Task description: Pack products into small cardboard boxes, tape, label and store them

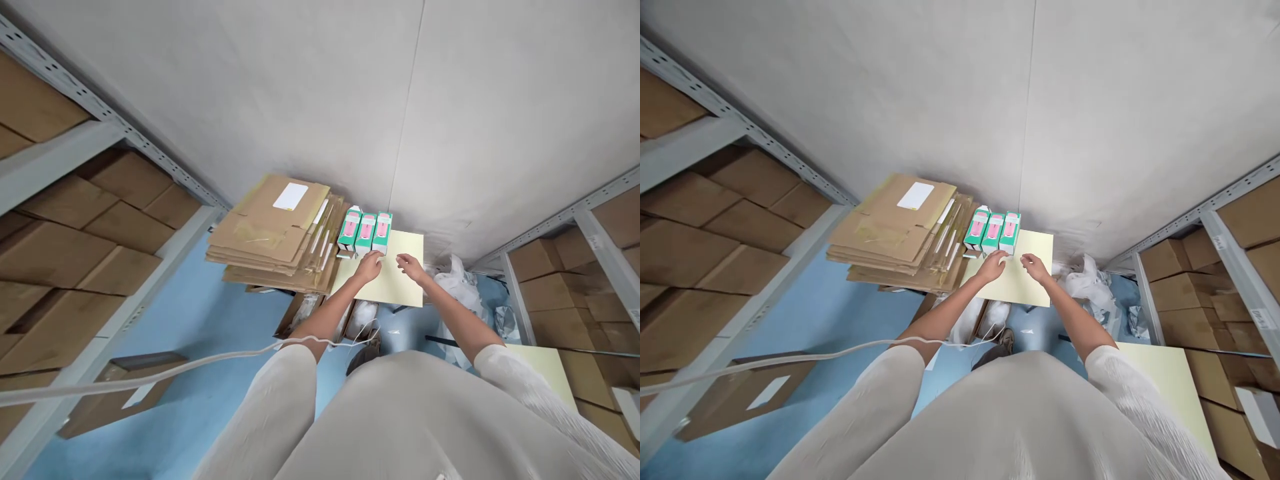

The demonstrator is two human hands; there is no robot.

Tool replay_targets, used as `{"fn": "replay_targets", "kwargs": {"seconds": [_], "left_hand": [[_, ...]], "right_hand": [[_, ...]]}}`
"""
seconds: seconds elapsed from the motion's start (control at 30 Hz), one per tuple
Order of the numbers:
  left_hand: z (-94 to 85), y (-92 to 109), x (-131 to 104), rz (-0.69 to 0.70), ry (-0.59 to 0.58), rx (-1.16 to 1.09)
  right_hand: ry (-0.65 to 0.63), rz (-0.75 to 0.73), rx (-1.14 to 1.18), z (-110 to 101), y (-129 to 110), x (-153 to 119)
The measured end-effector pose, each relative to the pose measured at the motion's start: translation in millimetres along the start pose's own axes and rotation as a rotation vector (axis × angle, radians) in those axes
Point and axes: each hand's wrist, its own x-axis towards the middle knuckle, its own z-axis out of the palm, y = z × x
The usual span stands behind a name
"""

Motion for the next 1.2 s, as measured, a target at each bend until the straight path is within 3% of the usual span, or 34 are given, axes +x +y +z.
{"fn": "replay_targets", "kwargs": {"seconds": [0.23, 0.4, 0.7, 1.0, 1.2], "left_hand": [[-12.3, -22.5, 44.9, -0.056, 0.002, 0.049], [-10.8, -27.6, 58.0, -0.128, -0.023, 0.087], [-10.3, -28.5, 62.7, -0.18, -0.074, 0.134], [-0.5, -19.8, 70.2, -0.093, -0.079, -0.061], [3.4, -16.0, 70.8, -0.1, -0.077, -0.099]], "right_hand": [[0.06, 0.007, -0.062, 24.2, -8.3, 83.6], [-0.001, 0.059, -0.059, 42.5, 0.7, 117.5], [-0.044, 0.152, 0.067, 39.5, 7.8, 113.7], [-0.093, 0.102, 0.176, 35.4, -1.5, 103.7], [-0.048, 0.13, 0.238, 32.6, -6.5, 91.8]]}}
